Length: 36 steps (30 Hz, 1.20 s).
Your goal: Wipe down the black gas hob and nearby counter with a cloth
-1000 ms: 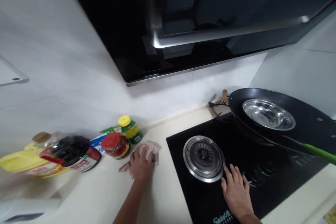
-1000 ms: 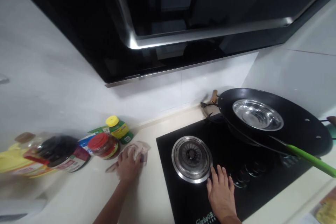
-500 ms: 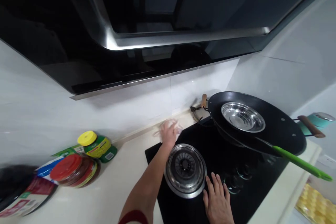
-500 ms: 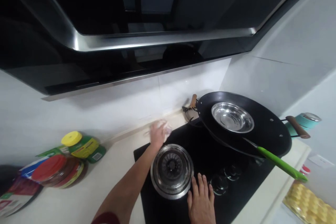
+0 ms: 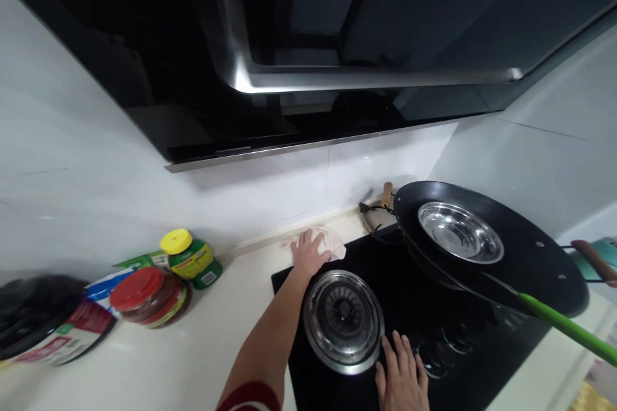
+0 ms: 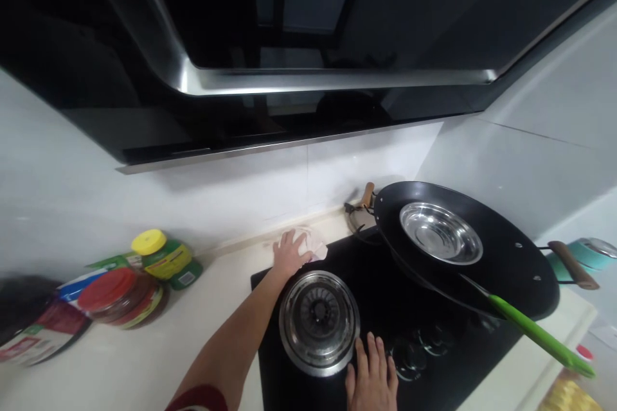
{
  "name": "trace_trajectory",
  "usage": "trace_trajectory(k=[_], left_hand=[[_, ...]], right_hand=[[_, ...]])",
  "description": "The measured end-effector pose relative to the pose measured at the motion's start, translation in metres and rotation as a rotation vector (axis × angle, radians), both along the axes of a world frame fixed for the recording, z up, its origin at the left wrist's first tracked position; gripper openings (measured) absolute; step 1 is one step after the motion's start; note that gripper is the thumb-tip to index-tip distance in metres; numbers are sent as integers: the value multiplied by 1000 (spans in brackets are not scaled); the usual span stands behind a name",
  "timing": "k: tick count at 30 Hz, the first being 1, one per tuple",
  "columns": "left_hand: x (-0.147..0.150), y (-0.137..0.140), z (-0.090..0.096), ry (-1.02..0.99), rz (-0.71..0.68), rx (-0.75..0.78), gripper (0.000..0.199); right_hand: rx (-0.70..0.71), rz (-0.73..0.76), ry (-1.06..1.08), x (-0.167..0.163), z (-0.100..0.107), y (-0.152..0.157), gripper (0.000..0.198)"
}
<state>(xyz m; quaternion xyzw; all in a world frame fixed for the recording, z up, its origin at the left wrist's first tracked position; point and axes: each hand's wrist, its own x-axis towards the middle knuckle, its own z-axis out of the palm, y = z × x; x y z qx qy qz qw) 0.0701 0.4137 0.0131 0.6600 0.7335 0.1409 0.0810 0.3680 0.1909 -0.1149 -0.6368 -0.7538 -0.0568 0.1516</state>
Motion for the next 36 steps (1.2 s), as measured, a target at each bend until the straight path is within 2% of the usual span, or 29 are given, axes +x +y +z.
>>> trace_trajectory(k=[8, 12, 22, 30, 36], left_hand=[[-94, -86, -10, 98, 195, 97, 62], [-124, -122, -18, 144, 260, 119, 61], [-144, -208, -33, 200, 315, 141, 58], [-169, -280, -26, 217, 431, 128, 58], [-182, -352, -19, 210, 518, 48, 58]], right_hand=[[48, -3, -12, -4, 14, -1, 58], [54, -3, 8, -6, 21, -1, 59], [101, 8, 63, -11, 36, -5, 63], [64, 32, 95, -5, 37, -6, 66], [44, 31, 100, -3, 39, -7, 67]])
